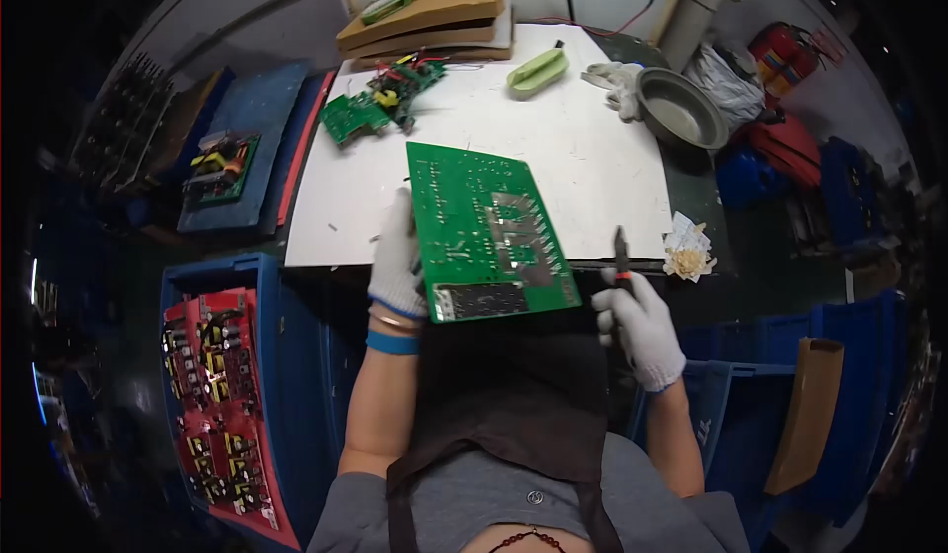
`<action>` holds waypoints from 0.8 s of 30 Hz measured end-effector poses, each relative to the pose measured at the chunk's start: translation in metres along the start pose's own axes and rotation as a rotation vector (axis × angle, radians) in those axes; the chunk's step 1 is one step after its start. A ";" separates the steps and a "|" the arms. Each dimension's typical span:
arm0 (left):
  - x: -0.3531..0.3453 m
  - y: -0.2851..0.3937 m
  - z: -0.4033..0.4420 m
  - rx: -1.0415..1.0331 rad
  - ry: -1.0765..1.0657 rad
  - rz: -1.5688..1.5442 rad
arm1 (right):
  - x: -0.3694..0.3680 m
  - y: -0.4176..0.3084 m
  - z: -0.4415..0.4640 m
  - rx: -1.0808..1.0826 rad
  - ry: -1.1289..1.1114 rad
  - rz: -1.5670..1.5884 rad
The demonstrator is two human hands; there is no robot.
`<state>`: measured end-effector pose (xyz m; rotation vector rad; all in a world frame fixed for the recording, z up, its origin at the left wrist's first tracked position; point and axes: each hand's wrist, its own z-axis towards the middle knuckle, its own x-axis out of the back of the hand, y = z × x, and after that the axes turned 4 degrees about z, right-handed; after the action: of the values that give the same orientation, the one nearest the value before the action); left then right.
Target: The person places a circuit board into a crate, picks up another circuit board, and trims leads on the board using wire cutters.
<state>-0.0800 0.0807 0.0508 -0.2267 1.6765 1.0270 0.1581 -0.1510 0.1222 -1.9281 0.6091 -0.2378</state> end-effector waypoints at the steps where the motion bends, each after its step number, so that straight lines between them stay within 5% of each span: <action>1: -0.017 -0.009 -0.018 -0.386 0.363 0.844 | -0.002 0.007 0.004 0.004 -0.058 -0.018; 3: 0.011 -0.004 -0.038 -0.238 0.075 0.732 | -0.019 0.004 0.005 0.012 -0.131 -0.007; 5: -0.010 -0.004 -0.035 -0.191 -0.227 0.175 | -0.021 0.015 0.012 0.093 -0.202 0.155; 7: -0.041 -0.008 -0.035 -0.042 -0.268 -0.366 | -0.029 0.038 0.037 0.282 -0.166 0.087; 10: -0.056 0.001 -0.029 0.172 -0.302 -1.025 | -0.043 0.036 0.039 0.201 -0.109 0.296; 11: -0.059 0.001 -0.025 0.175 -0.309 -1.023 | -0.042 0.036 0.041 0.209 -0.108 0.296; 17: -0.056 0.005 -0.003 -0.212 0.097 1.474 | -0.038 0.057 0.054 0.163 -0.189 0.618; 24: -0.081 -0.018 -0.011 -0.570 0.125 1.525 | -0.047 0.078 0.061 0.159 -0.285 0.747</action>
<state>-0.0460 0.0344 0.1112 0.7845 1.4616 2.6285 0.1202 -0.1034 0.0312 -1.4290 1.0275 0.4413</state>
